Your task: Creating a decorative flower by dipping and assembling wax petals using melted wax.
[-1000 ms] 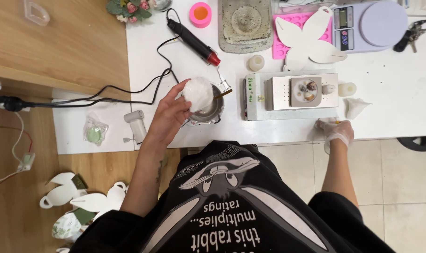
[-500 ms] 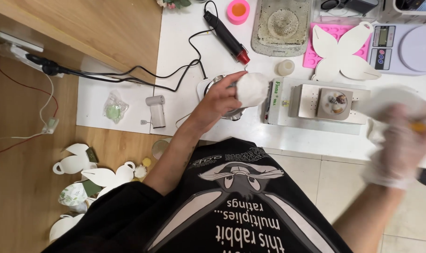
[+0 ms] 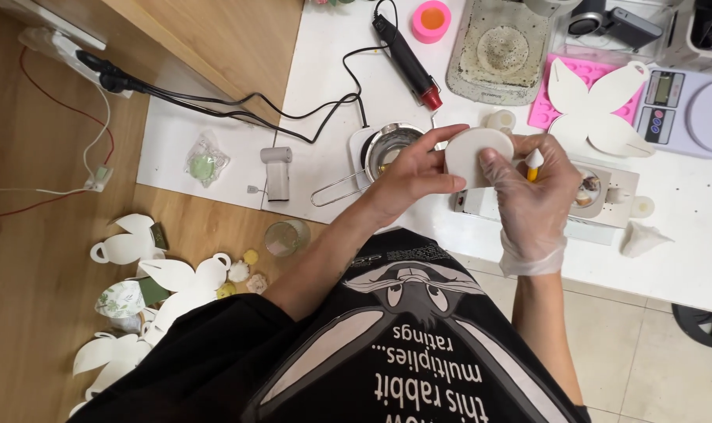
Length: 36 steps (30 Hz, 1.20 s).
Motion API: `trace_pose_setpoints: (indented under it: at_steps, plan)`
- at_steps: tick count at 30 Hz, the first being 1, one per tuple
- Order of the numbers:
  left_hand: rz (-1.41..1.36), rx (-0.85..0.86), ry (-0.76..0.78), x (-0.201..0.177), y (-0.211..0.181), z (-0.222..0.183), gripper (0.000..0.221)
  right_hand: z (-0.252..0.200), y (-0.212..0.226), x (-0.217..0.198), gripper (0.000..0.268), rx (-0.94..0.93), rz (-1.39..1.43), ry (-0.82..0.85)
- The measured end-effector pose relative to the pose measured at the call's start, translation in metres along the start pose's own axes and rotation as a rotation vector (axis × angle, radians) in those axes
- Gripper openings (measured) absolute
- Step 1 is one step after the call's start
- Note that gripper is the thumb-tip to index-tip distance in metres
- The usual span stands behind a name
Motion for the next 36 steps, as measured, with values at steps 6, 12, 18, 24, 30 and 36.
trace_pose_setpoints:
  at_steps: [6,12,18,24,30,36]
  plan:
    - [0.044,0.106,-0.086,0.005,0.009,0.003,0.057,-0.002,0.004,0.003,0.025,-0.106,-0.061,-0.08]
    - [0.114,0.141,-0.178,0.015,-0.001,-0.002,0.05,-0.005,0.003,0.003,0.035,-0.155,-0.172,-0.127]
    - [0.106,0.244,-0.273,0.017,-0.006,-0.006,0.062,-0.007,0.007,0.008,0.043,-0.189,-0.256,-0.13]
    - [0.105,0.289,-0.29,0.023,-0.016,-0.011,0.065,-0.008,0.005,0.012,0.038,-0.203,-0.189,-0.101]
    - [0.16,0.239,-0.267,0.016,-0.012,-0.007,0.055,-0.008,0.003,0.011,0.036,-0.23,-0.16,-0.097]
    - [0.217,0.24,-0.344,0.011,-0.005,-0.004,0.031,-0.008,0.005,0.013,0.035,-0.208,-0.155,-0.083]
Point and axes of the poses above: each hand's wrist, its own z-axis towards the middle knuckle, its own x-axis out of the palm, y = z × x, the point moved 4 cm from there along z, towards the middle knuckle
